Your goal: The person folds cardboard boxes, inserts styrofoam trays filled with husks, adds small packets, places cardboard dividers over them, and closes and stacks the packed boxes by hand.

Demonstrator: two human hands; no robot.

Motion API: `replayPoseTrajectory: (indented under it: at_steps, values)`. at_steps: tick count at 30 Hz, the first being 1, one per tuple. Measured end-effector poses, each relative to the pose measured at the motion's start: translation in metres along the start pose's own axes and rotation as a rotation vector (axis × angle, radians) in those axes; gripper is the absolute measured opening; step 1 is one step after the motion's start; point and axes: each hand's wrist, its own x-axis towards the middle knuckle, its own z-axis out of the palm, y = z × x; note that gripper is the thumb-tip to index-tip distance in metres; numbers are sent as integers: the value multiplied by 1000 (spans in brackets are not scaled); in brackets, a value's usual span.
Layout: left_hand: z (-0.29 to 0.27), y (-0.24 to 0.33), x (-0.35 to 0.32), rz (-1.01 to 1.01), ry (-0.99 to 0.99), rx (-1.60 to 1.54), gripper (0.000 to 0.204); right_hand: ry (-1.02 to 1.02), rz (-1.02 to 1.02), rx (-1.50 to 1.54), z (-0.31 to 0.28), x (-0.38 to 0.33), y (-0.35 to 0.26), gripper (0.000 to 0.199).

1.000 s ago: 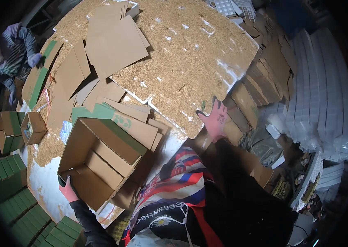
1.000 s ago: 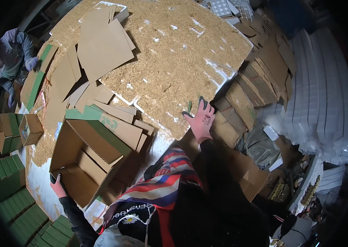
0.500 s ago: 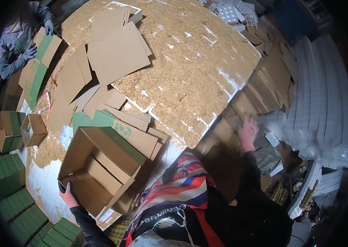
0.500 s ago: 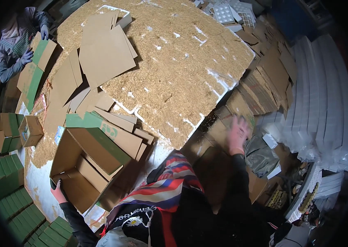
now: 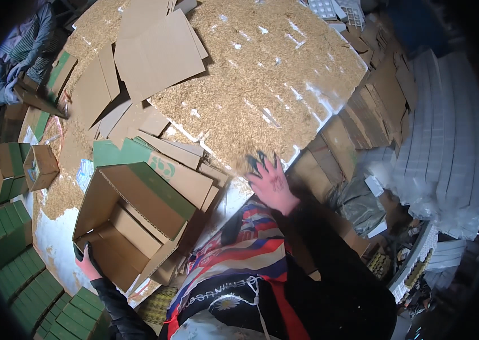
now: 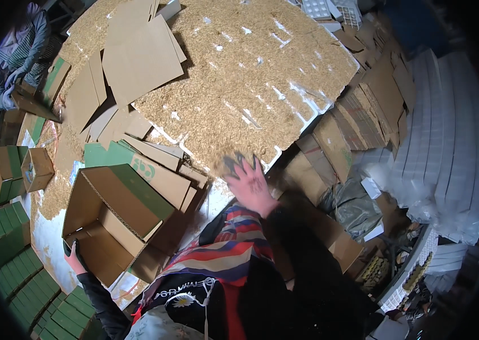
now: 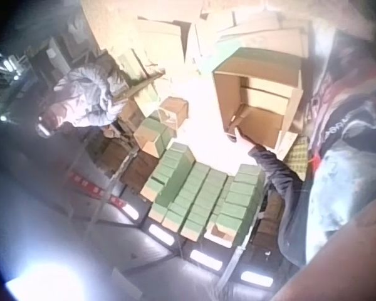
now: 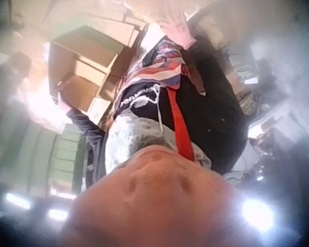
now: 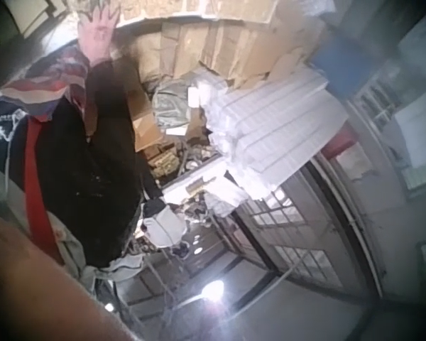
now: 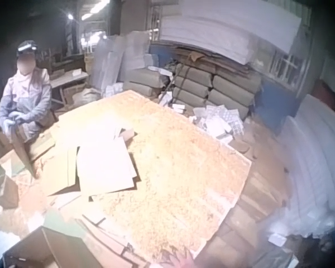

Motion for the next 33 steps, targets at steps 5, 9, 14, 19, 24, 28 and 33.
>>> replayPoseTrajectory:
  at_steps: [5, 9, 14, 19, 24, 28, 33]
  values:
    - [-6, -12, 4, -9, -7, -21, 27, -41, 228, -28, -21, -52, 9, 24]
    - [-2, -19, -2, -37, 52, -83, 27, 769, 715, 1010, 21, -66, 20, 41]
    - [0, -21, -2, -44, 26, -124, 30, 703, 1018, 1566, 134, -47, 40, 75]
    - [11, -3, -11, -71, 64, -111, 33, 942, 864, 1500, 64, -12, 0, 59]
    - [11, -13, -24, 34, 56, -193, 29, 628, 731, 1762, -7, -29, 2, 39]
    - [18, -2, -38, -41, 114, -257, 28, 511, 646, 1605, -98, -2, -34, 47]
    - [74, 63, 6, 241, -32, -104, 33, 260, 281, 1854, -181, 81, -106, 42]
